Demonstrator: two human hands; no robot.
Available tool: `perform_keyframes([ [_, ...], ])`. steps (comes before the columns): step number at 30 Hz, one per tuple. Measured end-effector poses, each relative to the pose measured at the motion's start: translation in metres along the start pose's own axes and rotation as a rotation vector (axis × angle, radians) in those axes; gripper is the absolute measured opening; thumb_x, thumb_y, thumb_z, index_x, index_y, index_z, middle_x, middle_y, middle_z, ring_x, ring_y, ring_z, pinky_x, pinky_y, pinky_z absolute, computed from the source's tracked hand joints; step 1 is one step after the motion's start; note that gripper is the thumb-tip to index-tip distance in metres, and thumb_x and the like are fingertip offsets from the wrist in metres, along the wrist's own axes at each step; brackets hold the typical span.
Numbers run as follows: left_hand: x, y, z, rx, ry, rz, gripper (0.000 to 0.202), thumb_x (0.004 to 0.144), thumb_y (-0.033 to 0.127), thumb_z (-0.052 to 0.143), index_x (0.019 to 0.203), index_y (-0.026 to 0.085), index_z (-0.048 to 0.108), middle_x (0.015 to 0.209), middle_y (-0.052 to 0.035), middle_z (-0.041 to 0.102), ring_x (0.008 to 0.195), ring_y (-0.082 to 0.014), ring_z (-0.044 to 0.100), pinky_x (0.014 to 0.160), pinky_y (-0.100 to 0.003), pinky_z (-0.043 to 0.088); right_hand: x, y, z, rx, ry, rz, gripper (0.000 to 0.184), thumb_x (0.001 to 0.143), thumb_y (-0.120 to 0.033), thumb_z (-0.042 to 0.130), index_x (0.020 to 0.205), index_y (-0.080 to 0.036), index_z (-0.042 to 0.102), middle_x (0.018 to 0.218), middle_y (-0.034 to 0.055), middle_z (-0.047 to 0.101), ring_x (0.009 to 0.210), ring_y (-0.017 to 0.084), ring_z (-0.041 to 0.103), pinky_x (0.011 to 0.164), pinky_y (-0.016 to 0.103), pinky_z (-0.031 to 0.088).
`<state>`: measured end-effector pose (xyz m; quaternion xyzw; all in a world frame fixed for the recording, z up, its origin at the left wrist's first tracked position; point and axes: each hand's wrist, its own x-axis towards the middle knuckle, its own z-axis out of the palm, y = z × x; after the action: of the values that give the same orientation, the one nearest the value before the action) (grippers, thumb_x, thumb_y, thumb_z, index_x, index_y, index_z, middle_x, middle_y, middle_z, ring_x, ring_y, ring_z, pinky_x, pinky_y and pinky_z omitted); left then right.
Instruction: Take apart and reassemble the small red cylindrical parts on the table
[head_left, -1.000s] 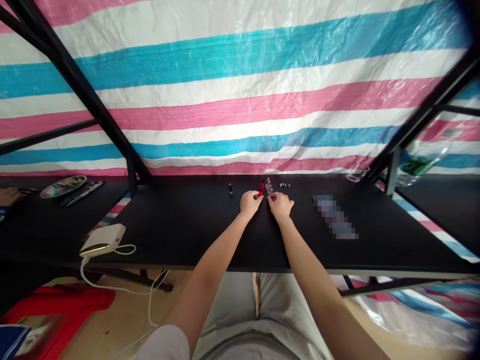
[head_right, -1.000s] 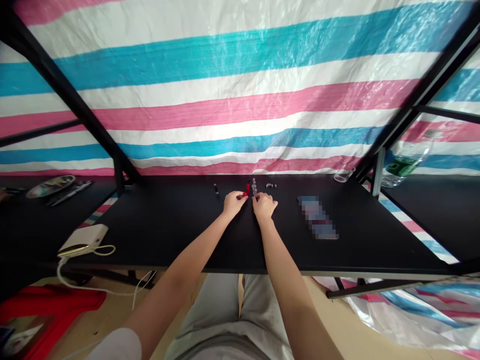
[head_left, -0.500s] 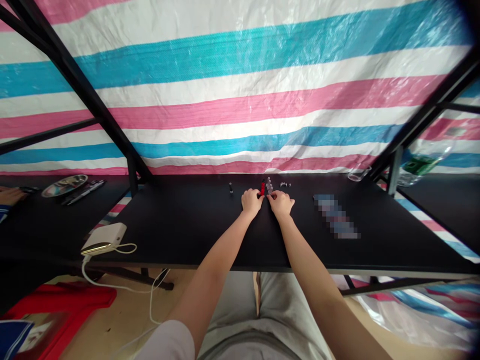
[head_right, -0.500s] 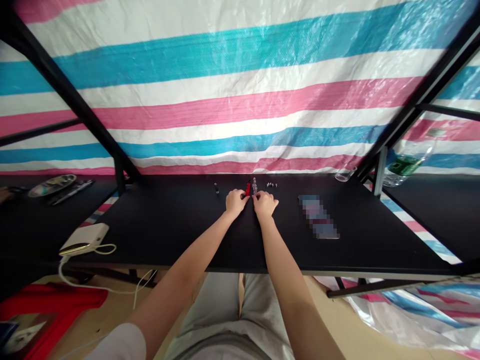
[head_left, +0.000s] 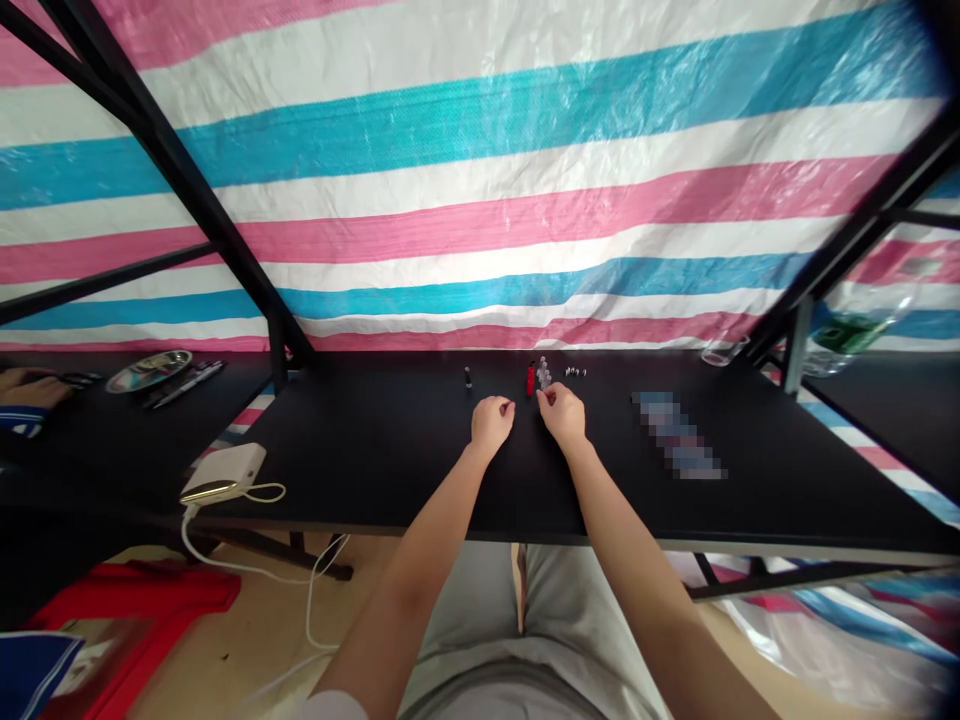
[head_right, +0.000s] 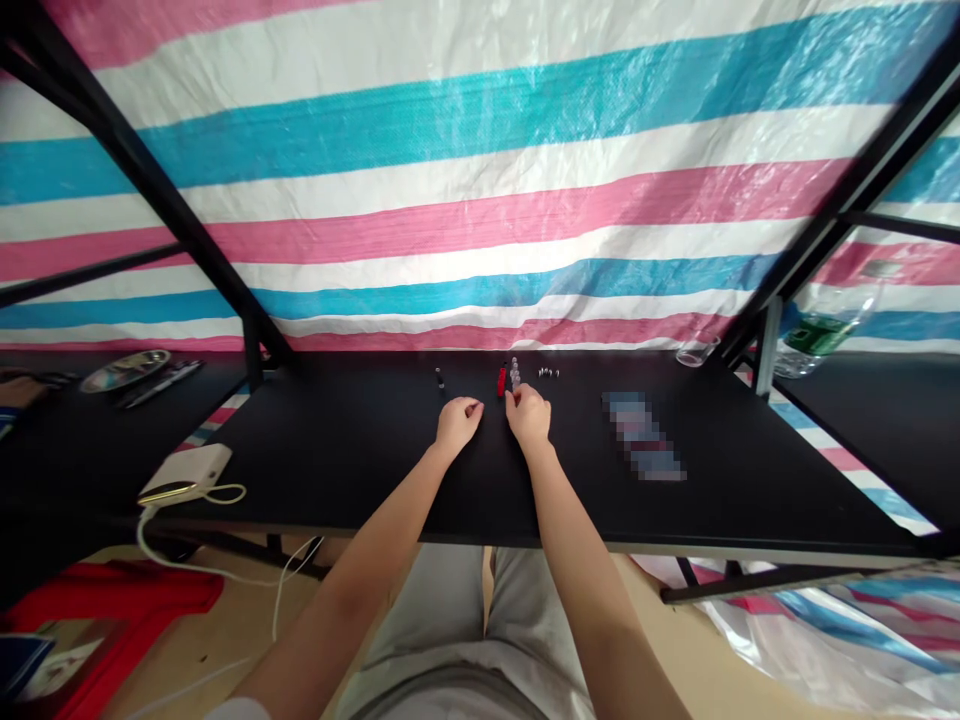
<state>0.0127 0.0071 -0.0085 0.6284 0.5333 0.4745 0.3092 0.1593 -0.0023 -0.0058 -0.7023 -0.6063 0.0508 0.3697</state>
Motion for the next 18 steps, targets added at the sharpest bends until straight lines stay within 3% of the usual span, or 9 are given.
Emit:
perform_keyframes([
  [3,0.004,-0.004,-0.008,-0.133,0.2,-0.072,0.005,0.069,0.023,0.062,0.07,0.018,0.06,0.073,-0.0039,0.056,0.074,-0.0155,0.053,0.075,-0.027,0.04,-0.004,-0.01,-0.001,0.134,-0.001,-0.133,0.025,0.082,-0.039,0.042,0.073,-0.02,0.054,0.065,0.0016,0.056,0.06,0.014,0.051,0.059,0.025,0.036],
  [6,0.013,-0.007,-0.013,-0.342,0.381,-0.217,0.032,0.068,0.019,0.063,0.099,0.02,0.054,0.11,-0.0075,0.053,0.078,-0.011,0.056,0.07,-0.023,0.044,-0.01,-0.019,-0.002,0.205,-0.037,-0.218,0.026,0.083,-0.04,0.04,0.074,-0.021,0.054,0.065,0.0011,0.055,0.058,0.013,0.05,0.058,0.023,0.037],
  [10,0.022,-0.006,-0.019,-0.714,0.29,-0.36,0.069,0.066,0.01,0.065,0.125,0.03,0.034,0.143,-0.0094,0.021,0.092,-0.0126,0.059,0.069,-0.021,0.048,-0.013,-0.024,-0.003,0.244,-0.085,-0.271,0.026,0.083,-0.04,0.04,0.074,-0.021,0.055,0.064,0.0006,0.054,0.056,0.012,0.049,0.058,0.023,0.038],
  [13,0.026,-0.004,-0.021,-0.881,0.224,-0.384,0.074,0.068,0.003,0.062,0.128,0.032,0.031,0.145,-0.0082,0.02,0.104,-0.0141,0.056,0.077,-0.021,0.048,-0.013,-0.024,-0.003,0.246,-0.106,-0.269,0.027,0.083,-0.041,0.04,0.075,-0.02,0.055,0.064,0.0003,0.054,0.055,0.012,0.047,0.058,0.023,0.039],
  [15,0.027,-0.004,-0.022,-0.935,0.218,-0.397,0.065,0.068,0.0,0.062,0.122,0.028,0.04,0.138,-0.0075,0.036,0.108,-0.0133,0.054,0.081,-0.02,0.047,-0.012,-0.024,-0.003,0.245,-0.115,-0.264,0.027,0.083,-0.042,0.04,0.075,-0.02,0.055,0.064,0.0003,0.053,0.055,0.012,0.048,0.058,0.023,0.039],
  [18,0.026,-0.004,-0.024,-0.964,0.243,-0.398,0.038,0.068,0.005,0.065,0.102,0.018,0.056,0.112,-0.0071,0.059,0.102,-0.0128,0.058,0.085,-0.022,0.046,-0.013,-0.023,-0.002,0.254,-0.111,-0.269,0.027,0.083,-0.041,0.039,0.075,-0.021,0.055,0.065,0.0002,0.054,0.057,0.012,0.049,0.059,0.023,0.039],
])
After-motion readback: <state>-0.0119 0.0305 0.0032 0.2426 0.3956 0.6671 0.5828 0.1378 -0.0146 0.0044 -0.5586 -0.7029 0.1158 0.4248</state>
